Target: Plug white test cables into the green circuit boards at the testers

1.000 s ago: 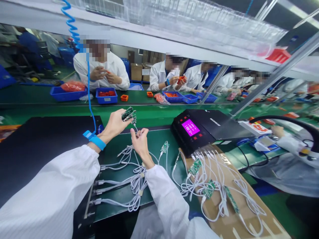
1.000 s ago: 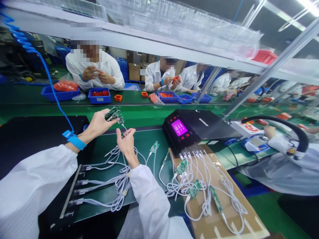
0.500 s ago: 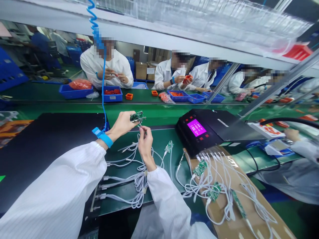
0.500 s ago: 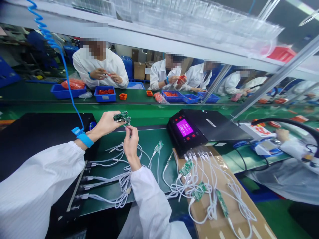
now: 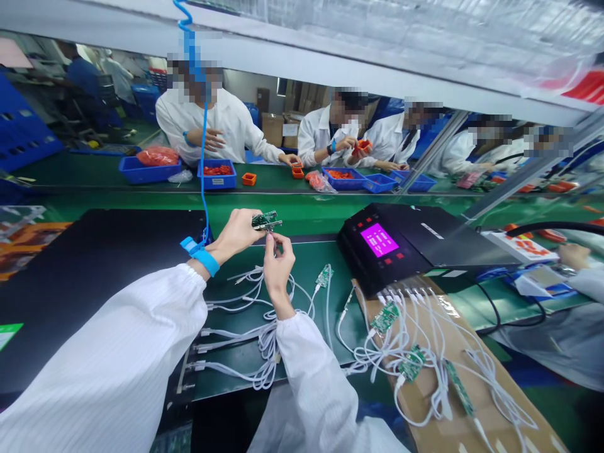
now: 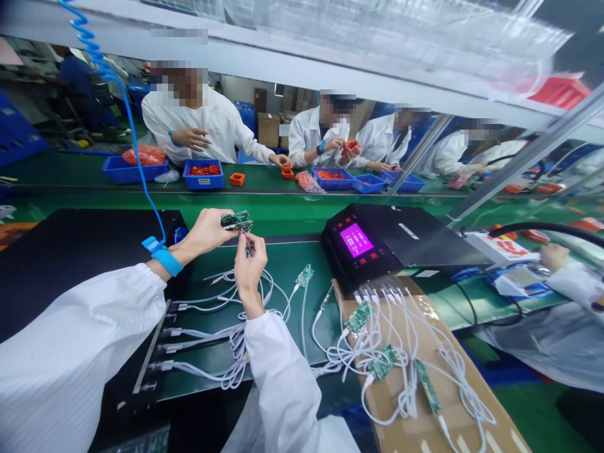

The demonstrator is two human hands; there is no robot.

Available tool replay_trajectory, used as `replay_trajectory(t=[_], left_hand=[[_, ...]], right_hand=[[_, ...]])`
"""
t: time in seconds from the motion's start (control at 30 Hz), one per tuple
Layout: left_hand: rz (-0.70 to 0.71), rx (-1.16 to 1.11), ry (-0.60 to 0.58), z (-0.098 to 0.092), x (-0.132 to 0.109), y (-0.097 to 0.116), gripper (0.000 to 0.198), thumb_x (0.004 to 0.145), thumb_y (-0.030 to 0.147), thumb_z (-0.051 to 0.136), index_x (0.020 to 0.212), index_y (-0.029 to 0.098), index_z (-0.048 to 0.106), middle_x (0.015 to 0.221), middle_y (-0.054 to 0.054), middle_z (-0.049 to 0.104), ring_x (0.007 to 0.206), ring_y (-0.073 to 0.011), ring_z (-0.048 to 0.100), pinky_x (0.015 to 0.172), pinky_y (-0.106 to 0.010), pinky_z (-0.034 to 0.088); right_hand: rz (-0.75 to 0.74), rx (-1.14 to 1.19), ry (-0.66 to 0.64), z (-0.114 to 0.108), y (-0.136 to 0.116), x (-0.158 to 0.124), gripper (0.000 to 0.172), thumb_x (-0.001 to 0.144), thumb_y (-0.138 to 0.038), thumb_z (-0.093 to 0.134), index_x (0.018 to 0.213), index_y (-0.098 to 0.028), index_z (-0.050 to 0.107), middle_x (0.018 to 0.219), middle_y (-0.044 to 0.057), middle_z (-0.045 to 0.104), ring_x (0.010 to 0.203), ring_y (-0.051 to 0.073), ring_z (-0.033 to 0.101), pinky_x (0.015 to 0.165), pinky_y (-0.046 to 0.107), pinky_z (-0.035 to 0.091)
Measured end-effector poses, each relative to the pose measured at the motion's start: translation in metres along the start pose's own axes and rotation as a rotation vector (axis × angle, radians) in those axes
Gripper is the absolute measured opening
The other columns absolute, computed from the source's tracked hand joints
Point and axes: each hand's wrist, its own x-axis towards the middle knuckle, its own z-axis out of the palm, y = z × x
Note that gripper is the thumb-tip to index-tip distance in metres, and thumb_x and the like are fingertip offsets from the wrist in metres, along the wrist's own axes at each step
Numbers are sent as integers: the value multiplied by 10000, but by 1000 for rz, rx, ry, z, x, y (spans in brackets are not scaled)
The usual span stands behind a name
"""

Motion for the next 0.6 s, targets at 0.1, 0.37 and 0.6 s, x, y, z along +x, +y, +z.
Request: replay_trajectory(t=[0.1,0.37,0.6], left_hand=[[14,19,-8,0,1,2,235,726,204,675,570,173,503,521,36,505,584,-119,438,551,-264,267],[16,91,-34,4,-1,4,180,733,110,658,594,167,559,550,12,548,580,-133,448,566,-269,274],[-48,63,15,8,1,0,182,739,179,726,616,137,600,555,15,556,607,-131,487,558,-261,279]], right_hand=[[0,4,24,0,-2,1,277,954,-458,614,970,-189,677,985,77,668,891,179,617,870,328,536],[5,21,42,2,1,7,261,911,-420,634,937,-168,698,939,55,665,843,164,608,833,306,539],[25,40,52,-1,7,5,330,934,-458,633,1007,-149,719,997,88,682,884,183,653,832,324,567]])
